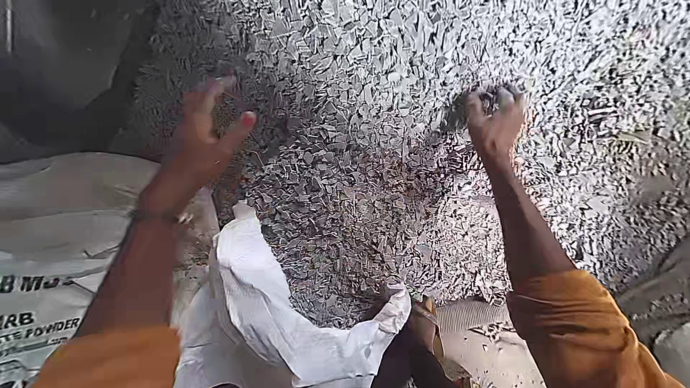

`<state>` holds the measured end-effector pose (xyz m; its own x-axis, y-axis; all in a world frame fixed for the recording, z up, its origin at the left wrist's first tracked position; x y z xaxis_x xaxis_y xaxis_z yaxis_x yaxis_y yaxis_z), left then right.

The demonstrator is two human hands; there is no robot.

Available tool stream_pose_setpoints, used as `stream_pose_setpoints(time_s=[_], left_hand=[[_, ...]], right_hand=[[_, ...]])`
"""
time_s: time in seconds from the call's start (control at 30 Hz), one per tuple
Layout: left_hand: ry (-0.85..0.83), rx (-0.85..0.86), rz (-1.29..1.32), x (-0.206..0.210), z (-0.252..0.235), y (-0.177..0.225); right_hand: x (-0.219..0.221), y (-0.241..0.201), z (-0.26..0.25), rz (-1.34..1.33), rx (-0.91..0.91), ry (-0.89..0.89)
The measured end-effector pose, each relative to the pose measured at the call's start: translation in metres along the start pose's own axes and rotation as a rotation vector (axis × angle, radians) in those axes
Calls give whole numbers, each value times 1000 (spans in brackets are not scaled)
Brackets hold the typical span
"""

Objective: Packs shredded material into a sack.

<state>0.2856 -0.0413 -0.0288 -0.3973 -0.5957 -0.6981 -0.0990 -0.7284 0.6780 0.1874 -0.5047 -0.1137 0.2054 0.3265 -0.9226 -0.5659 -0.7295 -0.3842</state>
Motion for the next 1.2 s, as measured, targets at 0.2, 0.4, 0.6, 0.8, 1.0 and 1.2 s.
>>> stream_pose_setpoints(time_s=[0.2,0.4,0.6,0.8,1.0,1.2], left_hand=[[-49,-193,55,66,-23,-6],[-369,-269,155,89,-4,15],[-751,-144,-92,127,69,49],[-738,-82,-290,60,209,56],[-542,337,-211,30,214,69],[-359,452,-347,35,205,74]], right_hand=[[35,-40,55,-227,58,-222],[53,-48,97,-568,122,-491],[66,-64,134,-842,46,-728],[78,-119,197,-769,-13,-1060],[71,-150,223,-721,-186,-1204],[55,-186,342,-651,-566,-1253]])
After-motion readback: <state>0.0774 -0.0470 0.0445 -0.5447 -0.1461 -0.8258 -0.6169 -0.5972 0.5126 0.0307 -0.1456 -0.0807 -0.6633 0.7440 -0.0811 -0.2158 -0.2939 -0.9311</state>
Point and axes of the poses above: each hand's wrist, its own z-axis away from the middle knuckle, its own x-axis out of the palm, y = z × x, the point moved 7 cm from there along -z, towards the middle knuckle, and after that the axes turned 10 degrees about z, right-handed, at the moved point
